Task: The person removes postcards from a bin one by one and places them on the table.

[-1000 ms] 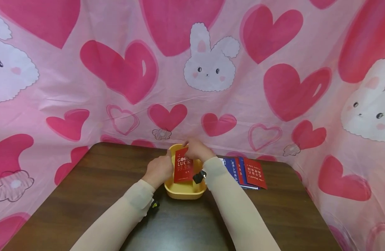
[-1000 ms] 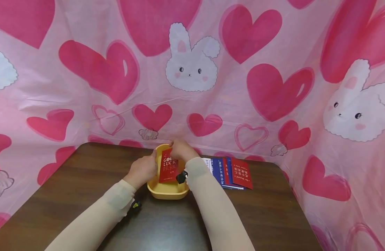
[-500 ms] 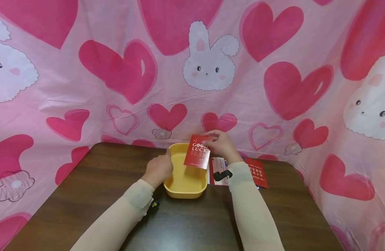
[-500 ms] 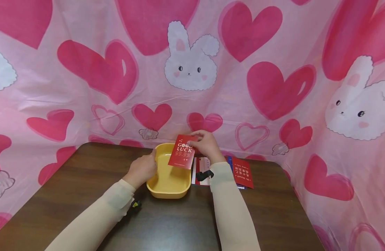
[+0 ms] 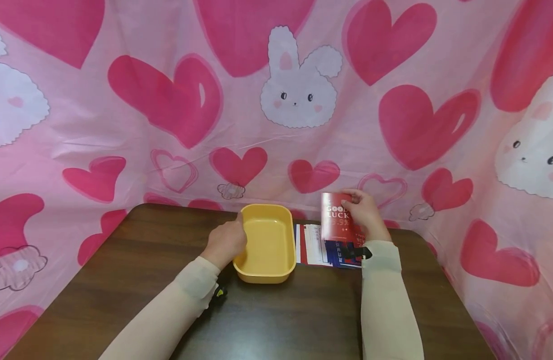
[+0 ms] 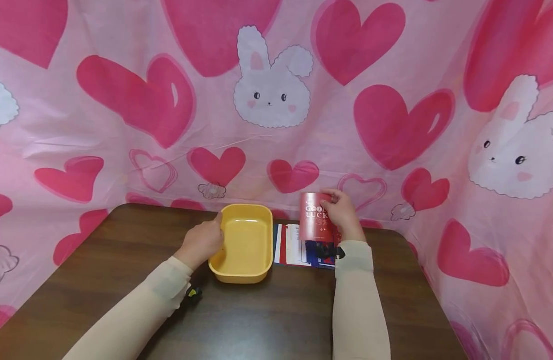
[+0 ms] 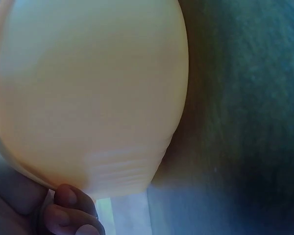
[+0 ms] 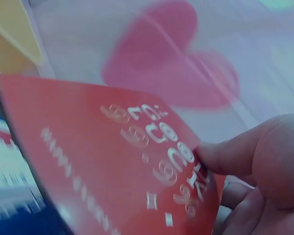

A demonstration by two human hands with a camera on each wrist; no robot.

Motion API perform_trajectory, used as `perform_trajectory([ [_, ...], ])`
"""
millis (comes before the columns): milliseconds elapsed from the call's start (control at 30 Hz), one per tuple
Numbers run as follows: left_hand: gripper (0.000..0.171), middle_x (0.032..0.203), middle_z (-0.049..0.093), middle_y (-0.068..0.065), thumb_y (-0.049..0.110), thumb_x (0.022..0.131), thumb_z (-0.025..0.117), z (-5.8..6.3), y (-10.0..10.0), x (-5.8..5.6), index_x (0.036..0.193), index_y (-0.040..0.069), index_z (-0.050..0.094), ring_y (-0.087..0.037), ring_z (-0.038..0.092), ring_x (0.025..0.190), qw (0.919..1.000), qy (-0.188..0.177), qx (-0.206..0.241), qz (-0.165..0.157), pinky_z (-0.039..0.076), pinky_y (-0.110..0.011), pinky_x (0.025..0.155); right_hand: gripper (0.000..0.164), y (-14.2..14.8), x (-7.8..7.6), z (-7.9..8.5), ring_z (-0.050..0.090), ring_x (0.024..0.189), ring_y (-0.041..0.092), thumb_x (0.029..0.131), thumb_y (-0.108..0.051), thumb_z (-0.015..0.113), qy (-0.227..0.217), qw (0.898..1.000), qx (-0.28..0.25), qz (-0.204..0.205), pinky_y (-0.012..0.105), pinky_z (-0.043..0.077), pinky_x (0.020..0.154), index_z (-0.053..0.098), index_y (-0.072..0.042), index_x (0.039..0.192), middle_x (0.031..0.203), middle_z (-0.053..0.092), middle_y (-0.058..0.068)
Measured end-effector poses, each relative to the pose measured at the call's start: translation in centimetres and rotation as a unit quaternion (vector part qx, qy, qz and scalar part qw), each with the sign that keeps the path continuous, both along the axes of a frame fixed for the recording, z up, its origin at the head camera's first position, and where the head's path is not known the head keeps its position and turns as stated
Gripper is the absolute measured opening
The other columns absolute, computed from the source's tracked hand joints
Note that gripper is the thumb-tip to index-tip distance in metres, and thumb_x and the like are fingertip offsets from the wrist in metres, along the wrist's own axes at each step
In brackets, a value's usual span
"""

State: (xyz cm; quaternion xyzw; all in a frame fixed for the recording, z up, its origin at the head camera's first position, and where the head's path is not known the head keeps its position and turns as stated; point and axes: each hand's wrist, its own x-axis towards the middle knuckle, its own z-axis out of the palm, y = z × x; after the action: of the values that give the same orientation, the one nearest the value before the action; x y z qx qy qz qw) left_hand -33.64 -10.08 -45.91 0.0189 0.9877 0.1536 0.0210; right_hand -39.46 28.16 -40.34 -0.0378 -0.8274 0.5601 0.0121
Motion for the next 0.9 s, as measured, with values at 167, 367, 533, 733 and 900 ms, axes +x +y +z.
perform_trajectory([
  [167,0.06,0.109,0.076,-0.017,0.025,0.114,0.052,0.1,-0.3,0.2,0.169,0.001,0.043,-0.033,0.069,0.085,1.0,0.0,-0.001,0.0,0.069,-0.056,0.084,0.053,3.5,0.4,-0.5,0.062,0.129,0.034,0.118,-0.016,0.057,-0.044,0.998,0.035,-0.022,0.033,0.064,0.084,0.052,-0.014,0.171,0.168,0.052,0.026],
  [367,0.059,0.111,0.077,-0.018,0.023,0.113,0.051,0.2,-0.5,0.4,0.168,0.003,0.045,-0.034,0.071,0.087,1.0,0.005,-0.001,0.003,0.069,-0.057,0.084,0.057,6.6,0.4,-2.2,0.06,0.13,0.036,0.118,-0.012,0.051,-0.095,0.993,0.057,-0.04,0.035,0.062,0.084,0.045,-0.01,0.174,0.168,0.048,0.029],
  [533,0.058,0.111,0.078,-0.018,0.022,0.113,0.051,0.4,-0.6,0.5,0.167,0.002,0.046,-0.034,0.072,0.088,1.0,0.007,-0.004,0.003,0.069,-0.058,0.086,0.057,8.1,0.6,-3.4,0.062,0.114,0.033,0.115,-0.007,0.05,-0.114,0.988,0.096,-0.041,0.03,0.06,0.076,0.046,-0.002,0.171,0.153,0.054,0.033],
  [733,0.058,0.113,0.079,-0.019,0.021,0.112,0.048,0.5,-0.6,0.4,0.168,0.004,0.046,-0.036,0.073,0.09,1.0,0.006,0.0,0.007,0.068,-0.057,0.082,0.054,9.0,0.3,-4.1,0.063,0.112,0.035,0.114,-0.007,0.051,-0.127,0.983,0.123,-0.046,0.034,0.062,0.075,0.049,0.0,0.167,0.15,0.055,0.035],
  [900,0.058,0.107,0.077,-0.017,0.022,0.112,0.047,0.7,-0.8,0.3,0.167,0.006,0.048,-0.034,0.069,0.085,0.9999,0.008,0.002,0.01,0.067,-0.056,0.077,0.052,9.3,-0.2,-5.5,0.061,0.113,0.038,0.11,-0.006,0.053,-0.132,0.975,0.171,-0.051,0.035,0.058,0.079,0.055,0.001,0.161,0.148,0.056,0.035],
])
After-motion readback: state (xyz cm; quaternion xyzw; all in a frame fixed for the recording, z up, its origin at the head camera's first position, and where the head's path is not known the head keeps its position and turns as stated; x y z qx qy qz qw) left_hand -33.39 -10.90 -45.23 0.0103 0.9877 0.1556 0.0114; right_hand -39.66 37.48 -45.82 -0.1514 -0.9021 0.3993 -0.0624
